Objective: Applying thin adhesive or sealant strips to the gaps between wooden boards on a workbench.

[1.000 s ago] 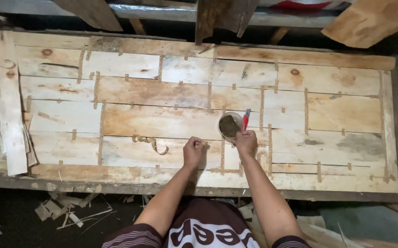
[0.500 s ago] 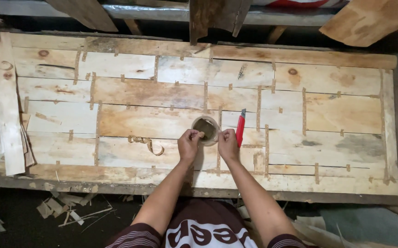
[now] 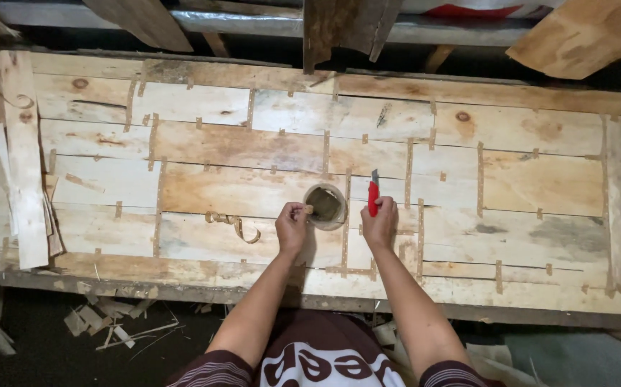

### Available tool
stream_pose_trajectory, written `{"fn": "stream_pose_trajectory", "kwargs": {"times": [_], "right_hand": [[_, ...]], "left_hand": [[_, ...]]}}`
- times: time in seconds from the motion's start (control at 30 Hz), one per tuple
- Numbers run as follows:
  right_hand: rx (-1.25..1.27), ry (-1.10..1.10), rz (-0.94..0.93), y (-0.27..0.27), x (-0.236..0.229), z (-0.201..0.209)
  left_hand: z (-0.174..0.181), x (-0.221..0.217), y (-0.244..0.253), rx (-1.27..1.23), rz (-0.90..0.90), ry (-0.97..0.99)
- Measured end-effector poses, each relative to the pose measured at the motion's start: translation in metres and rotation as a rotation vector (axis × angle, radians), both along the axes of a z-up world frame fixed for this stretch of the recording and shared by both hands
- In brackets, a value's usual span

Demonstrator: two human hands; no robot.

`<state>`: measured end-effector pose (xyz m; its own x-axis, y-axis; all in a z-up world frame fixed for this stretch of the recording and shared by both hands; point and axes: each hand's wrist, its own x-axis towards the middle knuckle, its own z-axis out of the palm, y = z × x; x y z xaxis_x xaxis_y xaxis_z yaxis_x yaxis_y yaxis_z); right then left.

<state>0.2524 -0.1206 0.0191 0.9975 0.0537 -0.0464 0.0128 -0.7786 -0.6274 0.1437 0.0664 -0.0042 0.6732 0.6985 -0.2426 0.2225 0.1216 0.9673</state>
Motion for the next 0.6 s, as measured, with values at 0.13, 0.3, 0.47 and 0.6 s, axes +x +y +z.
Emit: {"fn": "stream_pose_trajectory", "kwargs": {"times": [0.13,0.3,0.47,0.6], "right_hand": [[0.137,0.14,0.113,0.05,-0.021,0.053],[0.18,0.174,0.466,0.107,-0.065,0.08],[0.203,0.192,0.579,0.134,-0.101,0.051],[0.11,0.206,0.599,0.142,-0.115,0.031]], "left_hand": [[0.001,-0.005,0.013,0.107,0.089,0.051],[0.023,-0.016,0.047,-0.055,0.348,-0.06],[0.02,-0.038,0.083,0.053,0.372,-0.037],[0.006,-0.051,0.088,0.194,0.174,-0.069]]}}
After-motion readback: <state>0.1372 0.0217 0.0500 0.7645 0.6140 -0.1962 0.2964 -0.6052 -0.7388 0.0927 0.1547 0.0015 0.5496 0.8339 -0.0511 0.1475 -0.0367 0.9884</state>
